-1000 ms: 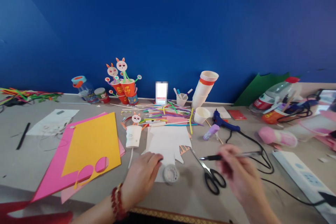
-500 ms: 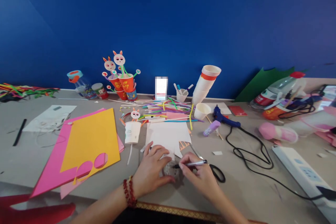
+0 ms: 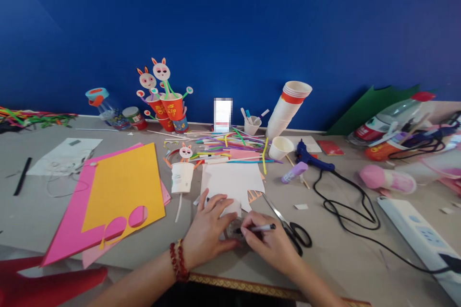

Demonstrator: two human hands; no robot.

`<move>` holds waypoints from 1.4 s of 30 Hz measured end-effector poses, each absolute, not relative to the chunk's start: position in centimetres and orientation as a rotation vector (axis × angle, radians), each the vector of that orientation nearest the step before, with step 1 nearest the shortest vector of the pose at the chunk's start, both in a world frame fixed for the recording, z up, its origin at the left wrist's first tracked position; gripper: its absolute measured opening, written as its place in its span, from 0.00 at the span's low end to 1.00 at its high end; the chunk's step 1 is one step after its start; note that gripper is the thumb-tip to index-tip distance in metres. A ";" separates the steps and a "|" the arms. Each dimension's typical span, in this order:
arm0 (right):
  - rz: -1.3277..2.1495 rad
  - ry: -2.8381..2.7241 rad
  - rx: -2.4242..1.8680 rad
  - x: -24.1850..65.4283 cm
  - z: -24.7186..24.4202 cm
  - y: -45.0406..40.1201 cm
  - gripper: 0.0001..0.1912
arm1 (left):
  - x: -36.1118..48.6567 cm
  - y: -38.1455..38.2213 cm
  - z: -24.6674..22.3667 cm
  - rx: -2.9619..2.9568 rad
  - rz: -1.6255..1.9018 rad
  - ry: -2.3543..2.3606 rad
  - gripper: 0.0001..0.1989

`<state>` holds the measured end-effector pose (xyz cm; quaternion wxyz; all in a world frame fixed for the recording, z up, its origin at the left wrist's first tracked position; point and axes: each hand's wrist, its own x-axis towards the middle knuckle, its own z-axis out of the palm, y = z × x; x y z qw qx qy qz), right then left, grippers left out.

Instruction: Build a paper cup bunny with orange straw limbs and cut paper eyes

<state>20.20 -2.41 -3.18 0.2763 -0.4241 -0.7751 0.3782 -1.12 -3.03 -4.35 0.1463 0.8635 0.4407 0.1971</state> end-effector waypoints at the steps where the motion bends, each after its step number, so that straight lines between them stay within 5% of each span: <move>1: 1.003 -2.092 -1.137 20.1 -3.2 -2.4 0.07 | -1.1 -3.1 -4.4 2.482 0.567 1.270 0.22; 15: 0.631 -2.431 -0.941 20.0 -2.3 -1.7 0.11 | -1.0 -3.1 -4.3 2.438 0.544 1.277 0.21; 22: 0.347 -2.728 -1.084 18.3 -0.8 -1.4 0.05 | -1.1 -3.1 -4.8 2.469 0.559 1.296 0.21; 34: 1.088 -2.270 -1.281 18.2 -1.6 0.7 0.13 | -1.2 -3.0 -4.5 2.492 0.550 1.274 0.30; 42: 0.983 -2.161 -1.112 20.0 -2.7 -1.1 0.12 | -1.2 -2.9 -4.7 2.469 0.544 1.277 0.24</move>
